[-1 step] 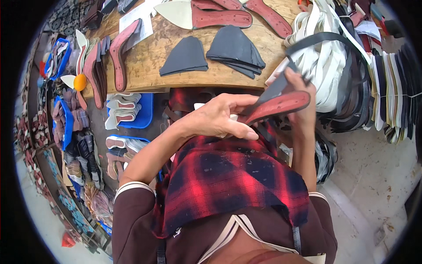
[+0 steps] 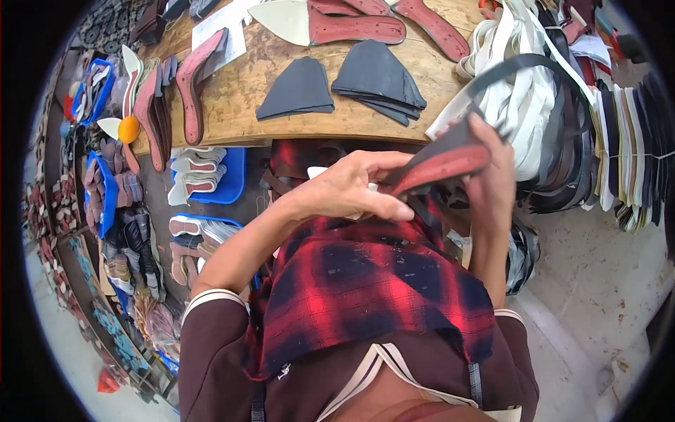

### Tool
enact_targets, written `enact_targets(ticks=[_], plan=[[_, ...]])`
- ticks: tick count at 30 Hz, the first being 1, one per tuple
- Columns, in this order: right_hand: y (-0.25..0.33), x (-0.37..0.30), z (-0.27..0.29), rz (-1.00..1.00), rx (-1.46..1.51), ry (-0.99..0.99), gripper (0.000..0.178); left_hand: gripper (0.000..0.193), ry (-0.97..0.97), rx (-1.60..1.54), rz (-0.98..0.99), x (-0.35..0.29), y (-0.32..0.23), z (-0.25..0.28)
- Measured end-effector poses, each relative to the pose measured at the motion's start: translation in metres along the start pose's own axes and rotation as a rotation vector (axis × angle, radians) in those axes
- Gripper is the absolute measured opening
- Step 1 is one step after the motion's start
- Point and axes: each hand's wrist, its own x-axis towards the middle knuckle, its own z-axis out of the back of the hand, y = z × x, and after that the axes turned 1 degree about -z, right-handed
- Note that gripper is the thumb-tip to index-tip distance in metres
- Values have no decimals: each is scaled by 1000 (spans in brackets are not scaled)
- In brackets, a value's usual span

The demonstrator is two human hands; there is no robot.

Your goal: The person cuts leather strips using shears, aligns and attaches lining patches onto shoe soles, and presses the materials into place by hand.

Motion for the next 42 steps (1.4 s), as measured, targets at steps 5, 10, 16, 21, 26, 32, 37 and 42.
enact_targets(ticks=[5, 10, 16, 21, 26, 32, 37, 42], plan=[[6, -18, -22, -152, 479, -82, 25, 72, -430, 914, -413, 21, 32, -7], [10, -8, 3, -61, 570, 307, 22, 49, 65, 395, 17, 11, 4, 15], [2, 1, -1, -169, 737, 440, 30, 40, -34, 1051, -113, 9, 17, 8], [26, -13, -17, 107, 509, 564, 35, 35, -146, 787, 161, -11, 0, 28], [42, -20, -46, 259, 209, 223, 33, 65, -168, 942, -299, -12, -11, 33], [67, 2, -77, 206, 107, 310, 41, 86, -602, 712, -436, 9, -61, 0], [71, 25, -47, 242, 32, 155, 26, 82, -212, 83, -322, 0, -52, -4], [63, 25, -10, 149, 203, 120, 25, 84, -261, 599, -473, 0, -39, 7]])
